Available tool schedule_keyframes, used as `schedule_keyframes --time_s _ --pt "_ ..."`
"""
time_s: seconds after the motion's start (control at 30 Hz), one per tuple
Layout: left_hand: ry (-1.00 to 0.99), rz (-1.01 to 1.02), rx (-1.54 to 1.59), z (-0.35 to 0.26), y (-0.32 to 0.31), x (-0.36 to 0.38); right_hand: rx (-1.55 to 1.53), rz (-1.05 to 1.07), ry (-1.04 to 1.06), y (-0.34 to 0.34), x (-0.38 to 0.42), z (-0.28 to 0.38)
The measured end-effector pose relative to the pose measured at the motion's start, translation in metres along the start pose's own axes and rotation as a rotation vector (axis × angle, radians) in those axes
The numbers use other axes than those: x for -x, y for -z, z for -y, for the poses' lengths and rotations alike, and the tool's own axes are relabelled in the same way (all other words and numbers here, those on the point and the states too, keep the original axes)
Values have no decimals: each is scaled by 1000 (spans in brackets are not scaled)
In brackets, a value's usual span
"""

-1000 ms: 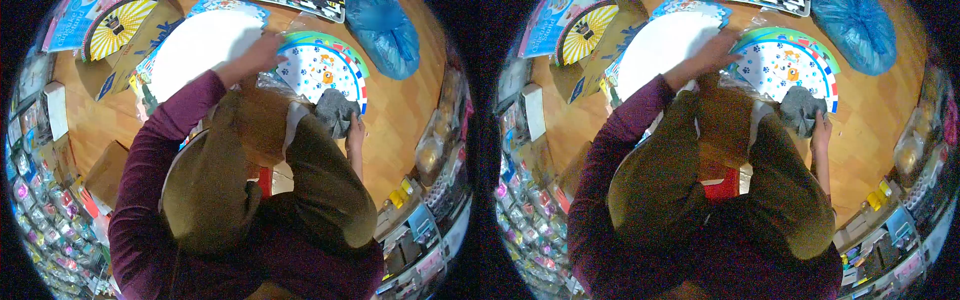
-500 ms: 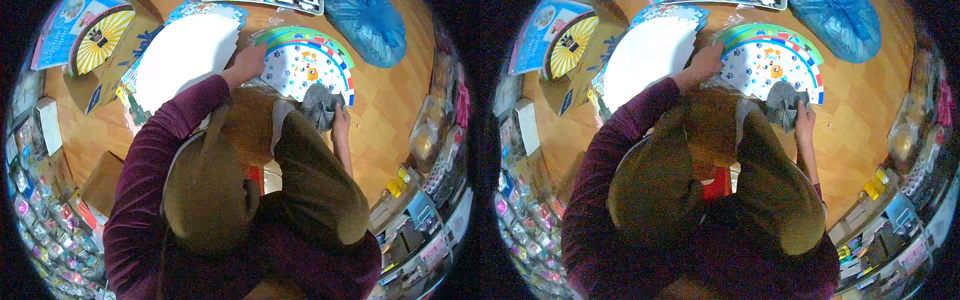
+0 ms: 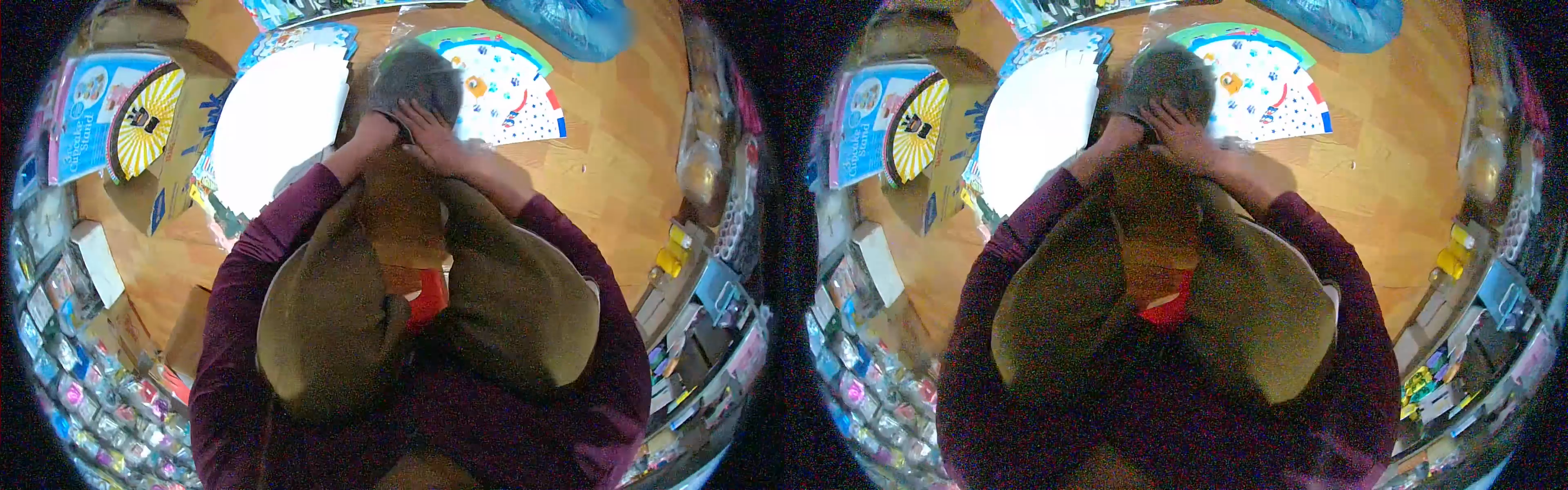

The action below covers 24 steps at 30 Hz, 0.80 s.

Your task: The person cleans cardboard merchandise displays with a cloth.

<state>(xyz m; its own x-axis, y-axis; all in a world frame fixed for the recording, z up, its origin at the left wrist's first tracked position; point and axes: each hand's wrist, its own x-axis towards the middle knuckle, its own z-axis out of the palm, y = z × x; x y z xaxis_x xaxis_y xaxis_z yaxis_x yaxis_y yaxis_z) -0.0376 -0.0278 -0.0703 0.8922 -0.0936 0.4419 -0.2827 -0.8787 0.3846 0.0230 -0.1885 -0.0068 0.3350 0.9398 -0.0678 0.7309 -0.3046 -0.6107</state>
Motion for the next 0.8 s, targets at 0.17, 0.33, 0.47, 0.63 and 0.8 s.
schedule_keyframes --time_s 0.17,0.33,0.47,0.63,0.8 --pt "978 489 559 -33 52 -20 312 111 -17 -8 3 -38" --pt "1071 331 852 -40 64 -28 508 -21 -388 34 12 -97" --pt "1152 400 913 -33 59 -27 453 -215 -516 64 32 -164" --pt "889 105 842 -52 89 -51 -284 -624 -982 118 57 -174" --pt "564 55 574 -65 135 -95 -1453 -1303 -636 171 102 -175"
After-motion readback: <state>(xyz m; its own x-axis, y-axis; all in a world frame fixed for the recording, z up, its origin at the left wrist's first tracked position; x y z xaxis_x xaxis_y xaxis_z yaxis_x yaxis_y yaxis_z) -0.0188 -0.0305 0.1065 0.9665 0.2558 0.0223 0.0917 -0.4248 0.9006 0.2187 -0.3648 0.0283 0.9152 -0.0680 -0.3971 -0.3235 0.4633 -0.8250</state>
